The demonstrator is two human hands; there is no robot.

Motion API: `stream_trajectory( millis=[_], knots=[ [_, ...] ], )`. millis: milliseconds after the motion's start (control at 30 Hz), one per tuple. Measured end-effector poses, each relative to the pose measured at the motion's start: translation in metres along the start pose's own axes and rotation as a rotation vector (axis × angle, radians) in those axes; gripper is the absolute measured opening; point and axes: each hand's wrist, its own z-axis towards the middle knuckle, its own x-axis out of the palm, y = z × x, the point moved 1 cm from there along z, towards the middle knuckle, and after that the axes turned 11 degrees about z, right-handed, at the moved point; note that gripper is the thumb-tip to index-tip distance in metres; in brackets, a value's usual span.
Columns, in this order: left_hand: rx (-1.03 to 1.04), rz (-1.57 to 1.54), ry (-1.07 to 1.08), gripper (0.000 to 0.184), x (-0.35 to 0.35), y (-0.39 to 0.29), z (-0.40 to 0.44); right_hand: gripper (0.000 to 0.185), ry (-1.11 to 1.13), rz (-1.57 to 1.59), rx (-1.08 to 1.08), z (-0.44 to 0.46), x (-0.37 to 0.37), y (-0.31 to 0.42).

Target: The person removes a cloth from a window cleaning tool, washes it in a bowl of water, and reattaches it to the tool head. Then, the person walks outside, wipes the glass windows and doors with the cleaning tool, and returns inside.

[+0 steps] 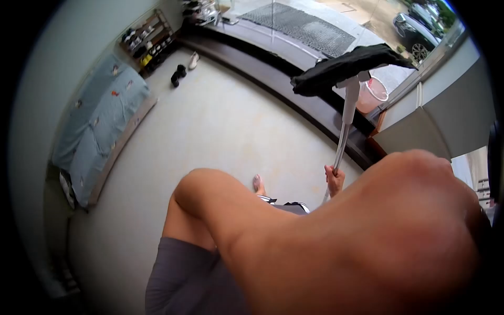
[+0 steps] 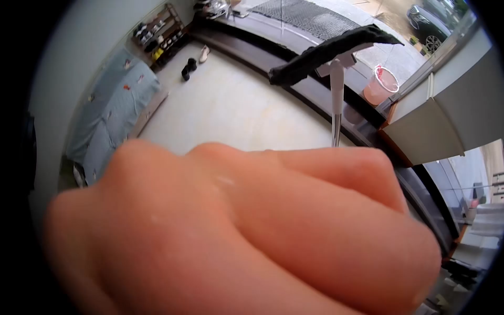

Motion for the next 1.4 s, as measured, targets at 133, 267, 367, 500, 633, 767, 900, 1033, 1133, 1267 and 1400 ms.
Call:
stream_trajectory(
  millis=[133,267,367,500,633,767,900,1033,1133,1267,1400],
  knots=[
    [0.051,-0.091,0.028,0.032,-0.057,0.082,0.024,0.023,-0.17,0.032,-0.074,0.06,0.044,0.037],
    [0.097,-0.15,0.03,0.035,-0.092,0.154,0.065,0.023,-0.302,0.024,-0.051,0.126,0.065,0.02],
    [0.165,-0.146,0.037,0.037,-0.111,0.211,0.075,0.027,-0.337,0.164,-0.006,0.177,0.086,0.018],
    [0.379,-0.12,0.306,0.031,-0.175,0.321,0.052,0.025,-0.36,0.201,-0.039,0.273,0.128,0.023],
    [0.111,0.246,0.319,0.02,-0.272,0.492,0.034,0.027,-0.4,0.329,-0.088,0.424,0.173,0.022],
    [-0.98,0.392,0.016,0.027,-0.374,0.668,-0.052,0.031,-0.115,0.212,0.014,0.554,0.256,0.127],
    [-1.164,0.327,-0.188,0.058,-0.434,0.757,-0.084,0.04,0.107,0.048,-0.06,0.676,0.338,0.155],
    [-0.933,0.063,-0.596,0.042,-0.517,0.826,-0.061,0.046,0.412,-0.054,-0.212,0.77,0.439,0.186],
    [-0.877,0.085,-0.75,0.024,-0.596,0.867,-0.064,0.044,0.669,-0.258,-0.21,0.841,0.506,0.239],
    [-0.761,0.092,-0.683,0.023,-0.732,0.946,-0.065,0.048,0.727,-0.206,-0.394,1.013,0.561,0.341],
    [-0.823,0.167,-0.617,0.019,-0.854,1.022,-0.047,0.066,-0.356,-0.245,-0.865,1.196,0.589,0.491]
  ],
)
